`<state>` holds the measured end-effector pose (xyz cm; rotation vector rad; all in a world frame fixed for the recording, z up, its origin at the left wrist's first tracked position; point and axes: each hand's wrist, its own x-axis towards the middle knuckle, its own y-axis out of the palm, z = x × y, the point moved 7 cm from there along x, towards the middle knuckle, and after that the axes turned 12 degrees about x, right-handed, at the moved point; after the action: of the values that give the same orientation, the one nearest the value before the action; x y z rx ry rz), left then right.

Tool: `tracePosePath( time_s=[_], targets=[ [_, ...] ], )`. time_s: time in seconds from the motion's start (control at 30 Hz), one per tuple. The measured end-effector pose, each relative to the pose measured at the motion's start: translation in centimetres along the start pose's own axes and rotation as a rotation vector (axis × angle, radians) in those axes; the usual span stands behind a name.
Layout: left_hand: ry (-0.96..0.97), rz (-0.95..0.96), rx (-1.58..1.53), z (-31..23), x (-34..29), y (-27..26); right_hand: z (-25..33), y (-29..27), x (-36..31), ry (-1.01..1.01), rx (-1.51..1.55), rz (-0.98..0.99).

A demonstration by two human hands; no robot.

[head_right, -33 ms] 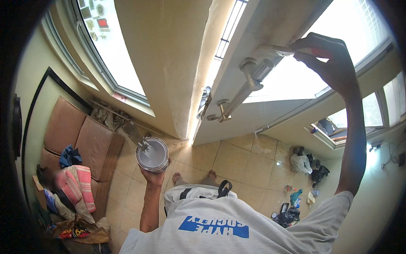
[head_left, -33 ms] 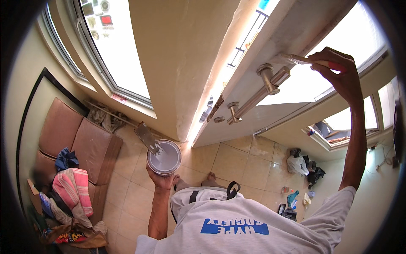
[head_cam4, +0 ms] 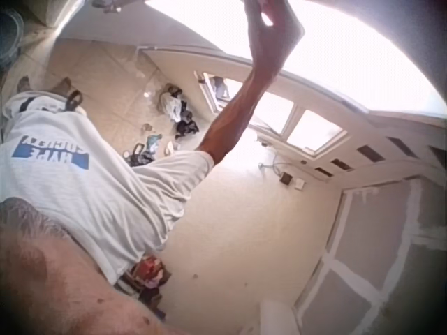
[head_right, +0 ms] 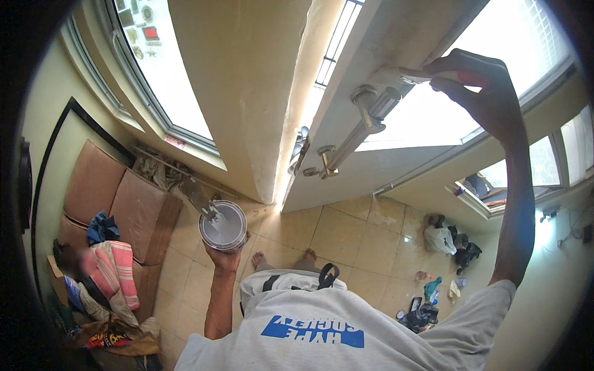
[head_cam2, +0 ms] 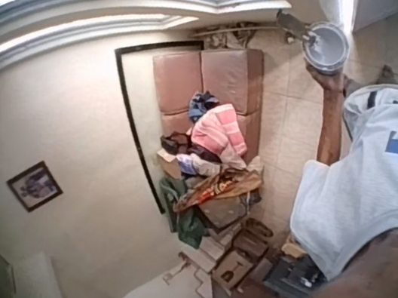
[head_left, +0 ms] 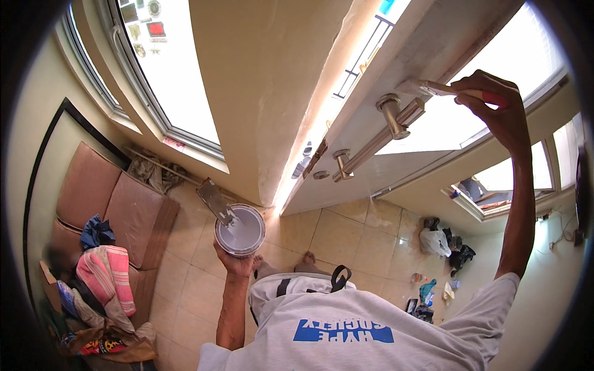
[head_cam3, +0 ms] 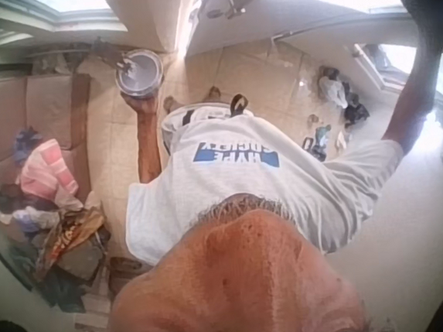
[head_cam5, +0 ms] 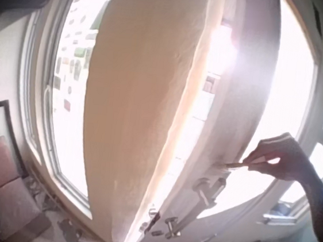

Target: The person paints the wooden frame around a door using a brush and a can of white paint.

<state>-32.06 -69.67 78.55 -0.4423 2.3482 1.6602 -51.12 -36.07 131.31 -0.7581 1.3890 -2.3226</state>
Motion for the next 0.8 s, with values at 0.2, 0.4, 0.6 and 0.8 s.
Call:
tracePosePath(
  time_s=[0.2, 0.4, 0.6, 0.8],
  targets=[
    [-0.014, -0.037, -0.012, 0.0, -0.2, 0.6, 0.1, -0.6, 0.5, -0.076, -0.034, -0.03],
    [0.001, -0.047, 0.013, 0.0, 0.5, -0.4, 0.6, -0.8, 0.6, -0.107, -0.095, -0.014],
    [0.001, 0.048, 0.028, 0.1, 0.4, 0.1, 0.7, -0.3, 0.2, -0.09, -0.075, -0.055],
    [0.02, 0.048, 0.062, 0.0, 0.3, -0.4, 0.5, -1.2, -0.1, -0.109, -0.132, -0.082]
  ],
)
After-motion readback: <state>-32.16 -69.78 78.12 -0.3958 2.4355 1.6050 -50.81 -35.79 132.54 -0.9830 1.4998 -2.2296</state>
